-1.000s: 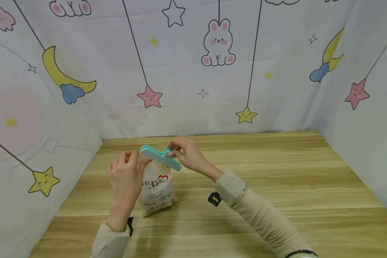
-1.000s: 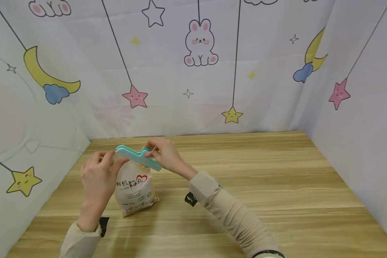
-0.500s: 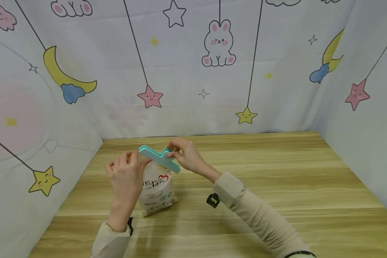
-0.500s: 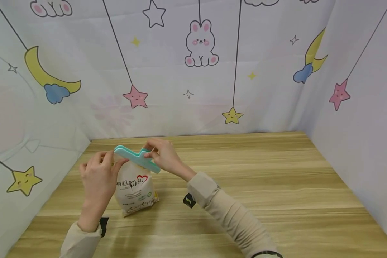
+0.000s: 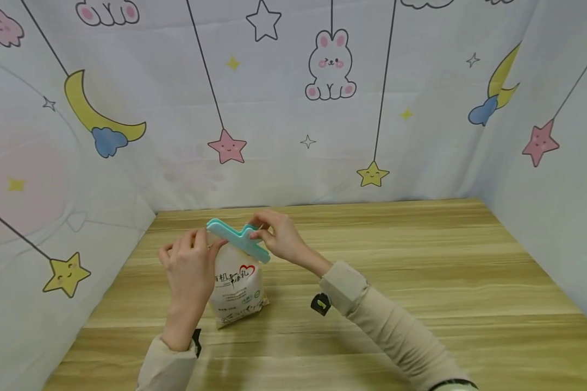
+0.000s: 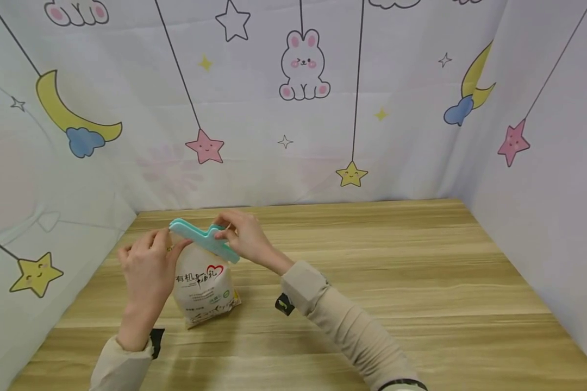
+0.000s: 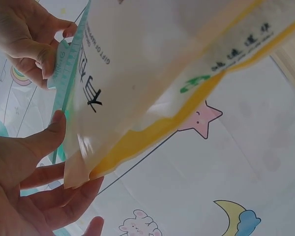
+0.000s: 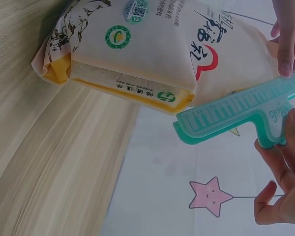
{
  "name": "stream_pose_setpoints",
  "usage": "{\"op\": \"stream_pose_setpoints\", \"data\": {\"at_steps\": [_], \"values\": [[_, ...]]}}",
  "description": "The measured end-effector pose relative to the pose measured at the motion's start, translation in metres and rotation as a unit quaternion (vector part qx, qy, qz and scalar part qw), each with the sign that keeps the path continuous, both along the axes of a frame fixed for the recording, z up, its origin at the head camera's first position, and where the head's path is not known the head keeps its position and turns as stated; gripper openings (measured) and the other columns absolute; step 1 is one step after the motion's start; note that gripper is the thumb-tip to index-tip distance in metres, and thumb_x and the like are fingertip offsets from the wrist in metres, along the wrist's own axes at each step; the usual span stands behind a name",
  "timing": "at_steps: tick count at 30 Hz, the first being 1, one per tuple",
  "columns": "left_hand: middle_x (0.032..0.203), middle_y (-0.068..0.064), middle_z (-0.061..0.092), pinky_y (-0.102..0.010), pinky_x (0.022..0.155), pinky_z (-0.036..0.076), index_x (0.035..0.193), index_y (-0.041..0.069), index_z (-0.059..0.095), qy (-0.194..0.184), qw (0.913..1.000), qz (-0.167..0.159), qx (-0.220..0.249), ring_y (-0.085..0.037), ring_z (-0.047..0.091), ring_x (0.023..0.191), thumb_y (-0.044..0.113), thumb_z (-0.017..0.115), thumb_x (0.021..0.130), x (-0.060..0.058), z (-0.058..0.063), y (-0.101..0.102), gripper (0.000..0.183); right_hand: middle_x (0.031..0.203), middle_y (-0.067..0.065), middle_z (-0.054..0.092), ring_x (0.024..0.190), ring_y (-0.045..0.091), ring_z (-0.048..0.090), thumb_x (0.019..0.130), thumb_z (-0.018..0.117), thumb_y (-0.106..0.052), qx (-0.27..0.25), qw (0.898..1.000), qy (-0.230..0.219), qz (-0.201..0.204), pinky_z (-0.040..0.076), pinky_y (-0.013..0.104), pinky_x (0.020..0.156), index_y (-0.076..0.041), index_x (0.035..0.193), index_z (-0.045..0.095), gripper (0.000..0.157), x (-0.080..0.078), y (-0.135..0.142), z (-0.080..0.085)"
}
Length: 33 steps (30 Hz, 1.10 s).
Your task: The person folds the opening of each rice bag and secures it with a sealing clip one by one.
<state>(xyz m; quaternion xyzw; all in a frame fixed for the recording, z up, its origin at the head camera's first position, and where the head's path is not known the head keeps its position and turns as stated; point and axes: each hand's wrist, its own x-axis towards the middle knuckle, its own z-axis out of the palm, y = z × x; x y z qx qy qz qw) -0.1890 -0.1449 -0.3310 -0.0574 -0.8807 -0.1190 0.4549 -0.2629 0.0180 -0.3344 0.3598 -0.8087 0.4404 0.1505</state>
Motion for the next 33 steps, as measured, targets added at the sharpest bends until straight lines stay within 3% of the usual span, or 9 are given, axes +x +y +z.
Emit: {"op": "stream_pose_setpoints", "data": {"at_steps": [18, 30, 33], "values": [[0.089, -0.021, 0.064, -0.050, 0.072, 0.033, 0.087, -0.005, 0.061, -0.006, 0.9998, -0.009, 0.015, -0.038, 0.060, 0.076, 0.026, 0.066, 0.073, 0.0002, 0.0008, 0.0001, 0.034, 0.089, 0.008, 0.062, 0.075, 0.014, 0.060, 0.079, 0.064, -0.008, 0.000, 1.000, -0.001, 0.021, 0.049, 0.018, 0.067, -0.004, 0.092, 0.062, 0.014, 0.0010, 0.0007, -0.0002], [0.089, -0.022, 0.064, -0.051, 0.075, 0.032, 0.092, -0.005, 0.060, -0.015, 0.9998, 0.000, 0.013, -0.038, 0.061, 0.073, 0.025, 0.068, 0.072, 0.0007, 0.0015, -0.0010, 0.037, 0.098, 0.009, 0.060, 0.084, 0.017, 0.060, 0.082, 0.061, -0.010, 0.017, 0.999, -0.019, 0.037, 0.048, 0.016, 0.074, -0.002, 0.104, 0.059, 0.024, 0.0042, 0.0022, -0.0023], [0.090, -0.022, 0.064, -0.052, 0.076, 0.033, 0.096, -0.004, 0.060, -0.020, 0.9997, -0.002, 0.014, -0.038, 0.061, 0.073, 0.025, 0.068, 0.072, 0.0006, 0.0021, -0.0008, 0.039, 0.101, 0.008, 0.059, 0.087, 0.017, 0.060, 0.083, 0.059, -0.012, 0.022, 0.999, -0.025, 0.032, 0.048, 0.020, 0.077, -0.003, 0.107, 0.058, 0.026, 0.0050, 0.0035, -0.0036]]}}
